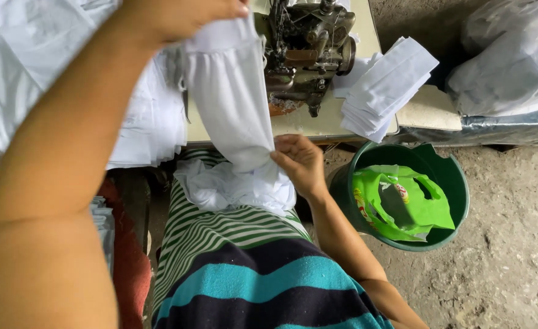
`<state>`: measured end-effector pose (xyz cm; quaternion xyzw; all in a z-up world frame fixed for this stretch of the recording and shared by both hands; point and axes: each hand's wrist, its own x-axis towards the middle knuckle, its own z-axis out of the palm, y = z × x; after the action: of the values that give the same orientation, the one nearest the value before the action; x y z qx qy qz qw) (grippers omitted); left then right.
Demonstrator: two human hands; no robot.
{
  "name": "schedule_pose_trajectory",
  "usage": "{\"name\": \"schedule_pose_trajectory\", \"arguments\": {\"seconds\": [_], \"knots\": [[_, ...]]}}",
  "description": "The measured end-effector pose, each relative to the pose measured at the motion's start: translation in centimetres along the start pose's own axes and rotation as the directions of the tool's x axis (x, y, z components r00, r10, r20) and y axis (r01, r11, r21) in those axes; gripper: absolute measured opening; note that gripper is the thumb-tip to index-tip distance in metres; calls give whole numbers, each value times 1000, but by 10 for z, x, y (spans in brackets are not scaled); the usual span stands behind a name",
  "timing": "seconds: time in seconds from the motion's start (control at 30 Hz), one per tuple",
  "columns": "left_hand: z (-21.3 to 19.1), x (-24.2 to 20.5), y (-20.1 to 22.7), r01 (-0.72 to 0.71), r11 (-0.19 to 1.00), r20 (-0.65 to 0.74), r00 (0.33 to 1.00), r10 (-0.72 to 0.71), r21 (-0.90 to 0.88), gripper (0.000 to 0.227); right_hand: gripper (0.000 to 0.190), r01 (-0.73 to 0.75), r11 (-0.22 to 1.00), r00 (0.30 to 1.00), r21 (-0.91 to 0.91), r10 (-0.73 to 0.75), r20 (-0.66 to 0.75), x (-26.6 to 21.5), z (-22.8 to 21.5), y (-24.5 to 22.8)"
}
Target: Manually turning white fabric sleeves right-side out and stacking them neatly on a sewing workstation table.
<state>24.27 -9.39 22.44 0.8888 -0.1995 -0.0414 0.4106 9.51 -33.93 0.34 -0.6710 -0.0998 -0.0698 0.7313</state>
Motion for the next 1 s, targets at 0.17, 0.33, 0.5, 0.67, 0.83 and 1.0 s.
{"name": "schedule_pose_trajectory", "arguments": {"seconds": [0.17,0.33,0.5,0.67,0.83,1.0], "knots": [[86,49,-39,13,997,70,998,-8,-82,15,12,-431,882,898,193,398,188,-29,-1,53],[150,68,-104,-407,875,-179,871,458,262,24,6,-514,832,857,208,490,158,-50,-2,56],[204,16,-88,-217,718,-325,780,535,661,9,1,-425,879,905,216,411,107,-52,-6,42],[212,-3,-85,-191,680,-306,784,540,708,28,14,-345,897,938,278,340,67,-49,-12,24],[216,10,-96,-271,627,-340,651,678,730,21,24,-308,882,948,357,315,43,-47,-28,25],[218,14,-105,-267,627,-302,697,650,732,27,24,-257,905,963,339,271,6,-45,-31,26]]}}
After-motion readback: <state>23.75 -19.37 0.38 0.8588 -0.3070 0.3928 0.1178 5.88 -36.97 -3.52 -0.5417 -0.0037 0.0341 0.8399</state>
